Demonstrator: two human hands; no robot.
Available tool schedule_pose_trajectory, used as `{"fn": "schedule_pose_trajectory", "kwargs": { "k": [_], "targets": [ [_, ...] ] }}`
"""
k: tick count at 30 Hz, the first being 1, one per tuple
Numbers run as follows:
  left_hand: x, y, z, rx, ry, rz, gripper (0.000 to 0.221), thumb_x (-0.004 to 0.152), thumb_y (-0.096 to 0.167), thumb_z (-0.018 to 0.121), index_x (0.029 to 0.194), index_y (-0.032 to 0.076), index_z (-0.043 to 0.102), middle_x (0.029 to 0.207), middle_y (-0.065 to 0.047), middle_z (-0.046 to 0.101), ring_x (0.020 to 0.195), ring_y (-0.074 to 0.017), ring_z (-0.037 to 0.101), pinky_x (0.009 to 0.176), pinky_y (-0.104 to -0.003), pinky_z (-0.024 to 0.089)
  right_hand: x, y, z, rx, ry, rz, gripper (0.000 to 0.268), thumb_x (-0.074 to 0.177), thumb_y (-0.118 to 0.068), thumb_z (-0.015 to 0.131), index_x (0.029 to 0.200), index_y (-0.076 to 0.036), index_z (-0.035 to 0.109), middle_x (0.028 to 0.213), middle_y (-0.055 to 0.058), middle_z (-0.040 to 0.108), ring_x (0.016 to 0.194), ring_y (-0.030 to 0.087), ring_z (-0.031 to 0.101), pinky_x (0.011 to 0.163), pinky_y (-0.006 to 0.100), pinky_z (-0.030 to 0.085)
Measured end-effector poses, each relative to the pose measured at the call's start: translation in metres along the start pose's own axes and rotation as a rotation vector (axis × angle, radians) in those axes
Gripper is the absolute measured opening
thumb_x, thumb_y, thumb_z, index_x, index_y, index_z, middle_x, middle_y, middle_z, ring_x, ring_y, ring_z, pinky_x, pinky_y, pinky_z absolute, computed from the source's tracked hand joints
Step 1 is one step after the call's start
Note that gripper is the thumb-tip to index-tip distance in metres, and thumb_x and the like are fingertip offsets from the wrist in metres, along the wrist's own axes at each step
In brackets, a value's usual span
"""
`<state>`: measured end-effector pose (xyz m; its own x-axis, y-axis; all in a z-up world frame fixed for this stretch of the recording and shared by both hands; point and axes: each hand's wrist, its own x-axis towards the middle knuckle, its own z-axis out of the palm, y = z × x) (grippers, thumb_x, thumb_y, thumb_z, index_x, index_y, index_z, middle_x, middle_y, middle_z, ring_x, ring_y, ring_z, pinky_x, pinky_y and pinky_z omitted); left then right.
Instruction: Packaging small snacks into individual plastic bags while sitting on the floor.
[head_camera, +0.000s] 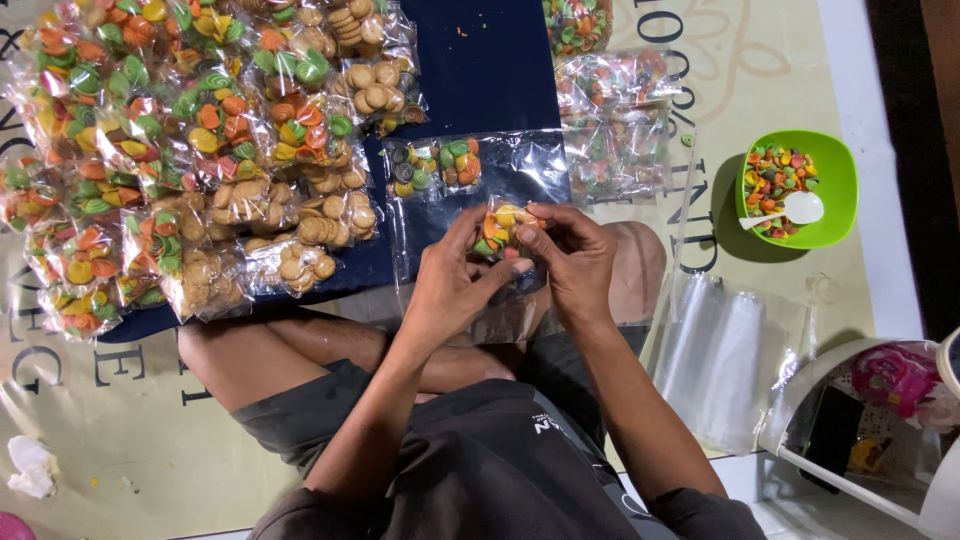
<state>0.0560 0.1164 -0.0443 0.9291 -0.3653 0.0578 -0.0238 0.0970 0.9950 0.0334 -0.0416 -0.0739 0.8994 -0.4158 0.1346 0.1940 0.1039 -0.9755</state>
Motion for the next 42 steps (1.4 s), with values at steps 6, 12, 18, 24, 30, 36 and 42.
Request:
{"fn": "schedule_pose_trajectory", "kwargs": {
  "k": [6, 12, 18, 24, 30, 36, 42],
  "targets": [
    [-0.002, -0.010, 0.015, -0.141, 0.073, -0.058, 0.054, 0.084, 0.011, 0.085, 0.131, 0.001, 0.062, 0.095, -0.021, 0.072, 0.077, -0.0178, 0.069, 0.061, -0.033, 0.067, -0.007, -0.001, -0.002, 0.038, 0.005, 0.061, 0.033, 0.082, -0.007, 0.088, 0.111, 0.002, 0.075, 0.091, 0.006, 0.069, 0.082, 0.006, 0.062, 0.070, 0.025, 0.059],
    [-0.007, -0.017, 0.033, -0.365, 0.095, -0.083, 0.053, 0.084, -0.001, 0.081, 0.132, -0.004, 0.059, 0.088, -0.017, 0.069, 0.065, -0.0203, 0.073, 0.055, -0.029, 0.066, -0.021, 0.009, -0.035, 0.112, -0.118, 0.072, 0.014, 0.098, -0.008, 0.071, 0.105, 0.005, 0.069, 0.083, 0.014, 0.068, 0.082, 0.018, 0.069, 0.077, 0.032, 0.059],
    [-0.010, -0.009, 0.057, -0.164, 0.023, -0.042, 0.047, 0.079, 0.002, 0.087, 0.121, -0.004, 0.067, 0.079, -0.017, 0.073, 0.055, -0.0183, 0.072, 0.053, -0.030, 0.064, -0.040, -0.006, -0.074, 0.043, -0.018, 0.055, 0.026, 0.088, 0.000, 0.080, 0.110, 0.010, 0.070, 0.100, 0.019, 0.072, 0.093, 0.020, 0.070, 0.078, 0.034, 0.062],
    [-0.015, -0.018, 0.081, -0.227, -0.092, -0.083, 0.046, 0.078, -0.006, 0.083, 0.121, -0.009, 0.067, 0.073, -0.021, 0.075, 0.049, -0.0218, 0.072, 0.042, -0.029, 0.062, -0.047, -0.044, -0.086, 0.015, -0.006, 0.019, 0.034, 0.087, 0.001, 0.078, 0.118, 0.012, 0.069, 0.104, 0.022, 0.071, 0.091, 0.018, 0.070, 0.078, 0.038, 0.064],
    [-0.013, -0.005, 0.085, -0.108, -0.203, -0.089, 0.053, 0.084, 0.001, 0.080, 0.133, -0.007, 0.061, 0.084, -0.024, 0.076, 0.066, -0.0239, 0.077, 0.057, -0.035, 0.069, -0.056, -0.027, -0.112, 0.006, 0.089, 0.066, 0.026, 0.083, 0.005, 0.081, 0.106, 0.013, 0.072, 0.094, 0.022, 0.074, 0.089, 0.021, 0.070, 0.080, 0.039, 0.063],
    [-0.020, -0.014, 0.085, -0.027, -0.286, -0.054, 0.054, 0.094, 0.009, 0.073, 0.143, -0.003, 0.054, 0.095, -0.019, 0.077, 0.074, -0.0215, 0.075, 0.065, -0.038, 0.065, -0.022, -0.008, -0.194, -0.234, 0.362, 0.005, 0.024, 0.092, -0.005, 0.079, 0.114, 0.004, 0.071, 0.101, 0.017, 0.072, 0.090, 0.022, 0.069, 0.081, 0.038, 0.062],
    [-0.019, -0.006, 0.085, 0.056, -0.318, -0.051, 0.038, 0.092, 0.011, 0.075, 0.128, 0.003, 0.069, 0.093, -0.013, 0.079, 0.079, -0.0167, 0.073, 0.068, -0.033, 0.061, 0.016, 0.001, -0.231, -0.227, 0.427, -0.075, 0.024, 0.096, -0.004, 0.081, 0.114, 0.005, 0.069, 0.101, 0.011, 0.068, 0.087, 0.014, 0.066, 0.077, 0.029, 0.063]
  ]
}}
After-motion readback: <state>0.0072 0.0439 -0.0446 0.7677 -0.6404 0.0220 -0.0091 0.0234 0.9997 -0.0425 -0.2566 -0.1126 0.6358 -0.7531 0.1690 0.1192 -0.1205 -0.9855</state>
